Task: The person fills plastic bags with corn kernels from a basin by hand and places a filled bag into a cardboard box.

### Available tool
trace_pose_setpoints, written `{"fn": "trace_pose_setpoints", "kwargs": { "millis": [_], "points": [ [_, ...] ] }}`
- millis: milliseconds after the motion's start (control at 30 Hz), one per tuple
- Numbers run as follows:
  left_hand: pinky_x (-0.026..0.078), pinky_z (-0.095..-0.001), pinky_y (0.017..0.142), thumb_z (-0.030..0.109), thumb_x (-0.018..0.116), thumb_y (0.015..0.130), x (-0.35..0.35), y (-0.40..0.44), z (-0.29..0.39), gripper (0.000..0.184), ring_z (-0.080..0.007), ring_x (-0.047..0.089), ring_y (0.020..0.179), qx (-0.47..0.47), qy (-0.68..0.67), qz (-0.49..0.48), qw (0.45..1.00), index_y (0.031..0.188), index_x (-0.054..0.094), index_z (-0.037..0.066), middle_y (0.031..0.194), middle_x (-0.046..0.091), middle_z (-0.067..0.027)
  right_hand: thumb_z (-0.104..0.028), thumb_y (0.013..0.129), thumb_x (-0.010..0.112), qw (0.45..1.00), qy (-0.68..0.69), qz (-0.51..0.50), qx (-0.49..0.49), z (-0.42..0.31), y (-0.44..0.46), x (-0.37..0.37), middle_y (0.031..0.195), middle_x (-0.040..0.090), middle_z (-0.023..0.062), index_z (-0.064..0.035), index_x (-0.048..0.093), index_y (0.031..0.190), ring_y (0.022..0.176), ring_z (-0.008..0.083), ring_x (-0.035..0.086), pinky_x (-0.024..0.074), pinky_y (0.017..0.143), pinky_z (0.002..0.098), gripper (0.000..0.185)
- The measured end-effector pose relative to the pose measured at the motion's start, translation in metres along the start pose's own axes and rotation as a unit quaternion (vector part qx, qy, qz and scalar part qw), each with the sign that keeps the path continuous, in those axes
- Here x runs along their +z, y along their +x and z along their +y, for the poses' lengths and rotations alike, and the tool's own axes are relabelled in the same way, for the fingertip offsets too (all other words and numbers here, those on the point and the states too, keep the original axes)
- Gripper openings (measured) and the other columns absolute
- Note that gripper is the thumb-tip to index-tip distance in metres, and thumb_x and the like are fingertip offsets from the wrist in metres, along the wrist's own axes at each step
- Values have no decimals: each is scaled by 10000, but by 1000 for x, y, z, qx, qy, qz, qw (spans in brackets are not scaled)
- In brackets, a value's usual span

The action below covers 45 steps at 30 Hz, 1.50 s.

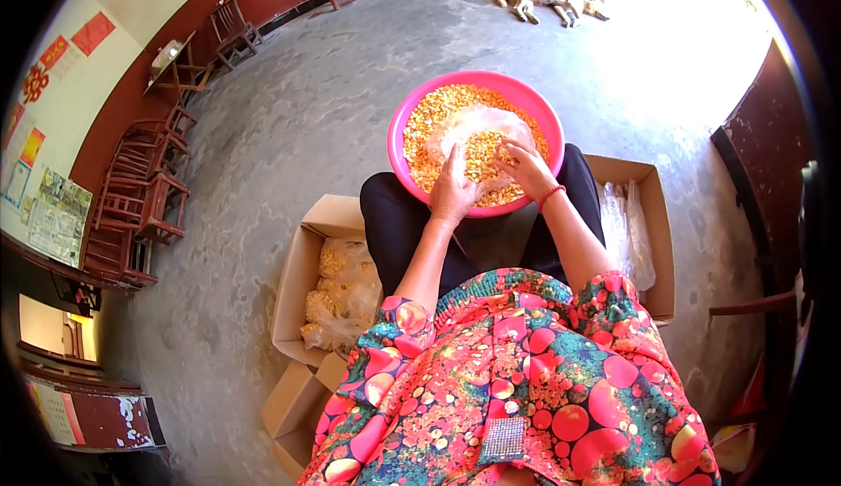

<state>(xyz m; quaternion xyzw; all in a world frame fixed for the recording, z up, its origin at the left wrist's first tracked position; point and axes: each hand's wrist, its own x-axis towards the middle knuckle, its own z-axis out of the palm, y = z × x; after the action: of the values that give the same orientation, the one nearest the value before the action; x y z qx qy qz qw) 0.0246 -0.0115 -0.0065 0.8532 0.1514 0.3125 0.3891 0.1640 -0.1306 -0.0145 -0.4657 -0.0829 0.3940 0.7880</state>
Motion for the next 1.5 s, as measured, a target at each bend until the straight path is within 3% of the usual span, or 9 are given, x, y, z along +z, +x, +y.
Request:
{"fn": "trace_pose_setpoints", "kwargs": {
  "millis": [67,200,400,467,533,633,867,1367,1500],
  "points": [
    [456,-333,839,-26,530,663,-1,-1,3,695,-300,494,1107,5,-14,0,1000,1312,286,20,1209,475,-228,-129,847,513,992,3,-79,-101,5,1,-7,1149,486,93,-33,448,1189,1100,215,445,426,873,361,361],
    [458,-332,833,-23,531,659,-3,-1,9,697,-293,499,1103,6,-16,-2,1000,1311,285,11,1212,476,-221,-160,839,532,991,-84,-87,-65,-14,-25,18,1212,449,69,-70,450,1217,1181,194,341,372,903,366,397],
    [466,-329,819,-12,536,657,-4,0,8,707,-303,510,1085,-21,7,-17,1000,1316,283,25,1213,475,-220,-226,818,546,993,-101,-33,-46,-8,-12,10,872,606,35,-56,614,929,793,107,556,445,665,242,214],
    [469,-331,814,-19,533,658,-3,0,6,710,-304,509,1086,-16,3,-13,1000,1319,277,28,1212,474,-223,-256,846,511,921,-371,-116,-30,-9,-17,15,673,603,3,-53,646,785,567,77,522,420,552,221,251],
    [472,-333,809,-25,529,659,-1,-1,2,713,-305,509,1086,-10,-1,-9,1000,1321,271,32,1211,473,-226,-230,806,516,891,-435,-123,-48,-3,-21,25,631,615,48,-63,657,702,541,120,550,434,525,269,243],
    [476,-332,803,-42,529,663,1,-1,-2,720,-302,503,1096,0,13,-3,1000,1326,259,35,1212,469,-231,-242,674,547,621,-760,-145,-125,13,-18,33,722,634,140,-92,674,714,677,292,608,473,670,398,200],
    [458,-346,831,-23,584,664,-1,0,5,748,-309,486,1105,-3,-18,-12,1000,1327,240,16,1237,445,-223,-284,673,582,673,-725,-65,-130,15,-23,32,767,638,148,-91,672,770,738,298,617,481,706,387,234],
    [420,-332,901,-61,519,660,-2,0,5,719,-296,444,1161,-6,-8,-18,1000,1323,249,6,1246,436,-233,-318,730,559,633,-729,-243,-91,19,-3,22,785,643,133,-76,661,835,726,278,604,458,695,381,283],
    [402,-343,922,-53,530,665,-4,-1,11,714,-299,443,1161,-22,-7,-21,1000,1321,257,12,1240,443,-232,-275,720,552,732,-644,-217,-47,9,-12,27,736,639,126,-52,657,826,678,242,604,461,662,358,268]
  ]
}}
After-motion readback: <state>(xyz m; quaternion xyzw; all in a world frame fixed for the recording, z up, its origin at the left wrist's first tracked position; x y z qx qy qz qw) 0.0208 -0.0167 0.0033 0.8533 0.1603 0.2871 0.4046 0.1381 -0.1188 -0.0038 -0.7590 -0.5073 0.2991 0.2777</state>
